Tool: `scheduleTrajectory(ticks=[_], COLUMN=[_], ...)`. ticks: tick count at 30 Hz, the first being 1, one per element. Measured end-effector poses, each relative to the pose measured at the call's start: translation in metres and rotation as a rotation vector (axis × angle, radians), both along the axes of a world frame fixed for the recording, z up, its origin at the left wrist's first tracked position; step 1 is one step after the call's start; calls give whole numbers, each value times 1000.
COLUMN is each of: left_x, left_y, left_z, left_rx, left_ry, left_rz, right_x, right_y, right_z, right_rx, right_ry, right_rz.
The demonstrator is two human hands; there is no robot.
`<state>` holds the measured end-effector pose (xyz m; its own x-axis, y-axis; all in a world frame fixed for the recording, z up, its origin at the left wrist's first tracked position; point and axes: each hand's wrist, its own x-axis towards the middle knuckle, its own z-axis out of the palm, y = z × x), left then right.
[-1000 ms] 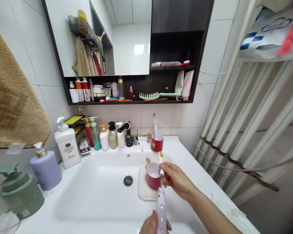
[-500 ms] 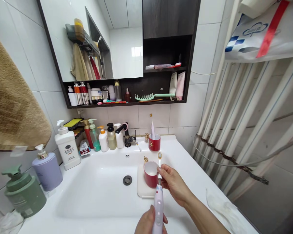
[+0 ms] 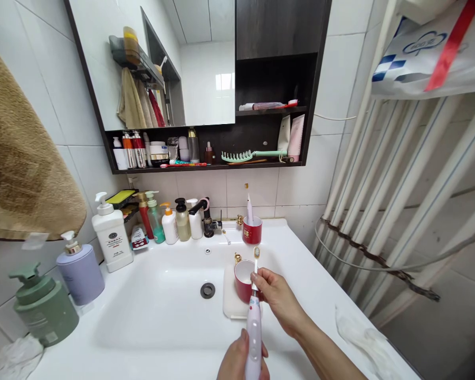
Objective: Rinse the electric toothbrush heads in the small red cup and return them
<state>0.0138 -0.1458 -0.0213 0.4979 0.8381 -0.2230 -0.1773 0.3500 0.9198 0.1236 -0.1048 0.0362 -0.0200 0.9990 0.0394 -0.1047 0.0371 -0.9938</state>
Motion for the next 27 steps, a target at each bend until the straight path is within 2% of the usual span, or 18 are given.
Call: scheduleTrajectory(ticks=[5, 14, 27], left_x=[0, 0, -1], left_y=[-1, 1, 5], left_z=[3, -7, -13], left_rx=[-7, -33, -61], left_ry=[-18, -118, -135], left_rz=[-8, -24, -57], right_x=[-1, -5, -8], right_y=[0, -4, -6], right_z=[-3, -2, -3], right_rx=[-2, -14, -13], right_ry=[0, -36, -84], right_rz=[-10, -32, -47])
